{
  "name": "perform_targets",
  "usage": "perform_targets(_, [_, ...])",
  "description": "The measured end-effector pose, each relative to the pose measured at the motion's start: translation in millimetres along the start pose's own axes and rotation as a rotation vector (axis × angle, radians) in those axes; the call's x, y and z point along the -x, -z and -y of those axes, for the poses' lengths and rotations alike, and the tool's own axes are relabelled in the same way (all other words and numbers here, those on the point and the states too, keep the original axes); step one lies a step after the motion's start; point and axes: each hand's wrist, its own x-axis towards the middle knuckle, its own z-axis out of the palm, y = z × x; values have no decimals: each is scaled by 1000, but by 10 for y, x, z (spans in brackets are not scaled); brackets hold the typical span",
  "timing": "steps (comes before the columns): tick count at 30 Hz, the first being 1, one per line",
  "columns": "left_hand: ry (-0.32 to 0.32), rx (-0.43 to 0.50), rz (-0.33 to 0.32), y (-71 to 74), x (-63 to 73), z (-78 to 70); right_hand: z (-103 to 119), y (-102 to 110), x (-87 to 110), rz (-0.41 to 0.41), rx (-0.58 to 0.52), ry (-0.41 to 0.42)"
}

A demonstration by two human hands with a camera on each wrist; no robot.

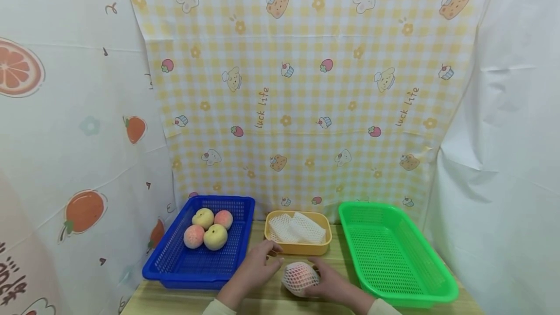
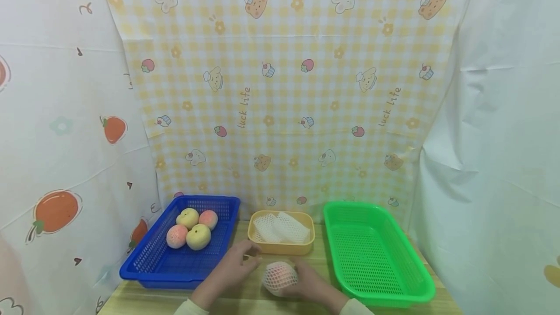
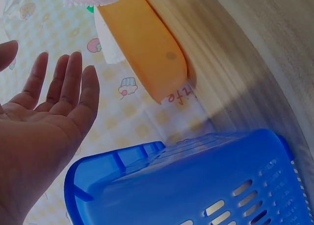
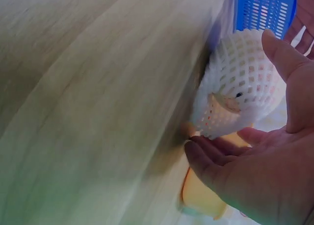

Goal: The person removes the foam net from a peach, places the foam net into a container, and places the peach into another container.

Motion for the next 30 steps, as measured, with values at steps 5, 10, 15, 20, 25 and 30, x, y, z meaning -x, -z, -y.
perform_targets(5, [-5,6,7,-8,0,-8,10,-49,-49,39,-36,1])
perform_targets(10, [-4,11,11,-5,-6,-2,40,-95,-63,70,-56,40])
perform_targets(15, [1,15,13,1,1,-9,39,-160,-81,74,-60,78])
perform_targets(20, [0,12,11,2,-3,-15,81,-200,-103,68,-81,85])
perform_targets(25, [0,9,9,0,-3,-4,103,-234,-110,52,-107,85])
perform_targets(30, [6,19,-7,23,-2,13,127,-242,-100,26,-128,72])
